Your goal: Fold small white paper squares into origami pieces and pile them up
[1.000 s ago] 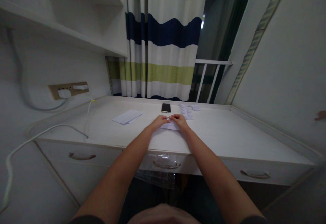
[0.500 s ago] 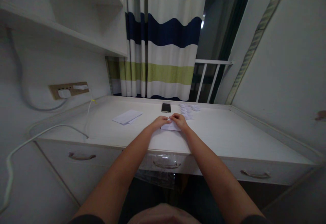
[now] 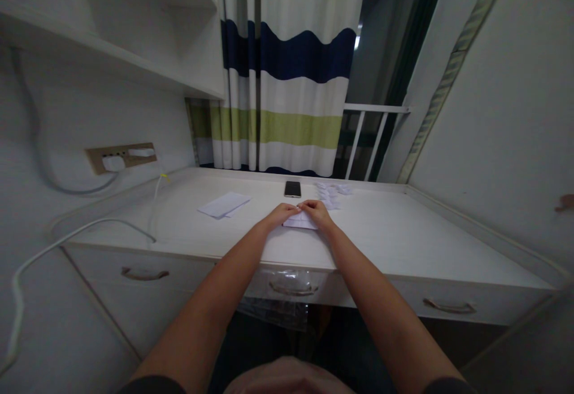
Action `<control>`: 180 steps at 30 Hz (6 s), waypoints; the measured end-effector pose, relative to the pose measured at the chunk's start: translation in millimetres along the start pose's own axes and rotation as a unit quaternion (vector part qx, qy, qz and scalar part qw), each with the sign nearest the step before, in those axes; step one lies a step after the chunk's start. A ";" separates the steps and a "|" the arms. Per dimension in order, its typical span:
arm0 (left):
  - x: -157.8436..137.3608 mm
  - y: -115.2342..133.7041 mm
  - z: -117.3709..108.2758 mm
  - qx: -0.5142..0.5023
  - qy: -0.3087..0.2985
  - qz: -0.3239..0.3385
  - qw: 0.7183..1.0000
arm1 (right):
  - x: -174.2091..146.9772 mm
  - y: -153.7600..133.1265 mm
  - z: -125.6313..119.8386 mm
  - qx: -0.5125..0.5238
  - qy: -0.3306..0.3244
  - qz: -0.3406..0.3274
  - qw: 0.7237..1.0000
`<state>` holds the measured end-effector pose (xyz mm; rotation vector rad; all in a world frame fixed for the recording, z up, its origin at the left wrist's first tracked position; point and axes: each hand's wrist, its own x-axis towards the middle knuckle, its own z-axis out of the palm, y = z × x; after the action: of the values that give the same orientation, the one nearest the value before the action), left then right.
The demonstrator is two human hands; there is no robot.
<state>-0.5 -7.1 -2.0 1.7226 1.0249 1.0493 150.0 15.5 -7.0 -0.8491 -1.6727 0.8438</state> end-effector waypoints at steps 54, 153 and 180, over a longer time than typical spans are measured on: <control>-1.6 8.1 4.6 -0.145 0.023 -0.079 0.986 | 9.6 15.0 -9.0 -0.050 0.156 -0.026 0.986; -3.8 10.1 -0.8 -0.217 0.081 -0.059 0.971 | -5.9 -17.0 -1.7 0.153 0.078 0.179 0.969; 1.4 1.0 -3.8 -0.175 0.118 0.013 0.977 | -5.3 -12.3 -0.9 0.091 0.102 0.076 0.988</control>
<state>-3.4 -5.2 0.3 1.3518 0.8982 1.3866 150.4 4.9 1.2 -0.9128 -1.3438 0.9634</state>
